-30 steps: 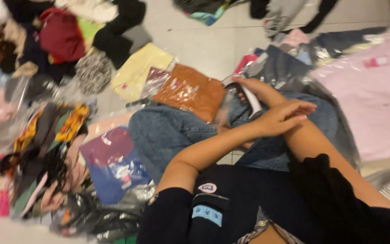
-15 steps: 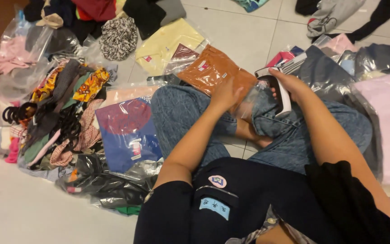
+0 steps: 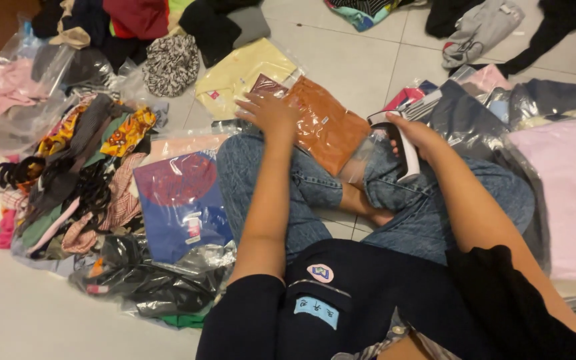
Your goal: Scanning barcodes on individually packaged clothing items using a handheld scanner while sitting on the floor.
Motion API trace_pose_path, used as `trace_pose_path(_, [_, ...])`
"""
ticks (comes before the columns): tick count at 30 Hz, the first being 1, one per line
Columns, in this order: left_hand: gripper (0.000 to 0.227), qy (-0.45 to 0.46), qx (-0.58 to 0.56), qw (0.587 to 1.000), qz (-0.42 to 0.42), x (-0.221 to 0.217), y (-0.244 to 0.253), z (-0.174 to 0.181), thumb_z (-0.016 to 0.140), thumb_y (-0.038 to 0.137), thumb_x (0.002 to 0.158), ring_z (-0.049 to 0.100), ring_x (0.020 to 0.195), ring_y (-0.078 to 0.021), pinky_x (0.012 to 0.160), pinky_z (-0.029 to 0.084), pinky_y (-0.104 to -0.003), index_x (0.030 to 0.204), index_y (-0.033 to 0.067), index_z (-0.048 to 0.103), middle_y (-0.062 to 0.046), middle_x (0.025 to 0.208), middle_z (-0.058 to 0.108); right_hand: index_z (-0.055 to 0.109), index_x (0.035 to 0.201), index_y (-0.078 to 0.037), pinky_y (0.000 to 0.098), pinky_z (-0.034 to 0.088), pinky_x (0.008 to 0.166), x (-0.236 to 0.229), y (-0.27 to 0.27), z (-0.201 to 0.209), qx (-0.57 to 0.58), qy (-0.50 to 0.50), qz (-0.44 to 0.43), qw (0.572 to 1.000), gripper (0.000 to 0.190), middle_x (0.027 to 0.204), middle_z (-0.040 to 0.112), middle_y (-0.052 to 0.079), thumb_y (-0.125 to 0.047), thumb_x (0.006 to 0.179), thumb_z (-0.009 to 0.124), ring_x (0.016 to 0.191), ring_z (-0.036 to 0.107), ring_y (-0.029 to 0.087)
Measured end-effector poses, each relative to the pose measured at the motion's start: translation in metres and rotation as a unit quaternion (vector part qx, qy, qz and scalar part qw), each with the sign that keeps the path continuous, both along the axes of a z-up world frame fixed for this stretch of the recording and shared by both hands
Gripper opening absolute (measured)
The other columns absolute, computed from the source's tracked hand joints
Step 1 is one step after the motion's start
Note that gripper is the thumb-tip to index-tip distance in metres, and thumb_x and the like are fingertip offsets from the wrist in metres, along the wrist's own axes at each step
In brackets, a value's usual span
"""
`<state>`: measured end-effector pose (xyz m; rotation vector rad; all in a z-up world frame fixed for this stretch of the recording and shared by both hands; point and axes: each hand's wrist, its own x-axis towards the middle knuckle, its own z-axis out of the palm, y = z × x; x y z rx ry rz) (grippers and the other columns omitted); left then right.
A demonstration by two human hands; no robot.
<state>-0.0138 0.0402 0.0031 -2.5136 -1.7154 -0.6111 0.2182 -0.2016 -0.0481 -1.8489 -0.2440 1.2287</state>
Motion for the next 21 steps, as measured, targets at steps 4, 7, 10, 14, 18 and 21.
trace_pose_path(4, [0.102,0.028,-0.324,0.941,0.092,0.005,0.071,0.033,0.059,0.07,0.097,0.018,0.153,-0.0575,0.126,0.01,-0.065,0.157,-0.0083,0.034,-0.035,0.165,0.024,0.067,0.098,-0.007,0.0428,0.063,0.06,-0.004,0.0,0.013,-0.008,-0.005,-0.013,1.0,0.072,0.07,0.065,0.007,-0.077,0.088,0.075,0.059,0.07,0.023])
trace_pose_path(7, [0.068,0.11,-0.5,0.857,0.061,0.009,0.086,-0.02,0.045,0.048,0.104,0.022,0.151,-0.0567,0.103,0.027,-0.087,0.158,0.0056,0.04,-0.019,0.168,0.028,0.068,0.099,-0.005,0.0418,0.063,0.06,-0.009,0.0,0.024,-0.009,-0.004,-0.012,1.0,0.072,0.07,0.065,0.008,-0.076,0.089,0.074,0.06,0.07,0.023])
trace_pose_path(10, [0.048,0.177,-0.359,0.91,-0.108,0.03,0.12,-0.125,0.05,0.035,0.102,0.053,0.139,-0.0434,0.106,0.045,-0.065,0.141,0.0098,0.062,-0.019,0.144,0.061,0.067,0.099,-0.005,0.0422,0.063,0.06,-0.012,0.001,0.024,-0.014,-0.005,-0.009,1.0,0.073,0.071,0.065,0.008,-0.076,0.089,0.073,0.059,0.07,0.023])
trace_pose_path(14, [0.052,0.026,-0.302,0.951,-0.067,0.062,0.156,-0.161,0.061,0.048,0.098,0.067,0.119,-0.0446,0.09,0.055,-0.064,0.13,0.0076,0.066,-0.019,0.121,0.069,0.069,0.1,-0.005,0.0418,0.063,0.058,-0.01,0.0,0.019,-0.001,-0.013,-0.009,1.0,0.073,0.07,0.064,0.007,-0.077,0.088,0.074,0.058,0.069,0.023])
trace_pose_path(18, [0.06,-0.161,-0.235,0.935,-0.212,0.032,0.069,-0.02,0.093,0.042,0.079,0.073,0.108,-0.0433,0.092,0.06,-0.054,0.12,0.0066,0.068,-0.019,0.107,0.075,0.068,0.096,-0.005,0.042,0.062,0.056,-0.015,0.001,0.028,0.023,-0.012,-0.014,1.0,0.066,0.066,0.065,0.008,-0.071,0.091,0.074,0.054,0.069,0.023])
trace_pose_path(21, [0.054,-0.297,-0.24,0.86,-0.339,0.018,0.03,0.029,0.094,0.03,0.075,0.071,0.106,-0.0476,0.088,0.06,-0.054,0.119,0.0157,0.067,-0.022,0.106,0.076,0.066,0.099,-0.005,0.0394,0.062,0.06,0.004,0.004,-0.008,0.114,-0.027,-0.018,0.993,0.056,0.069,0.066,0.01,-0.058,0.092,0.08,0.058,0.071,0.023])
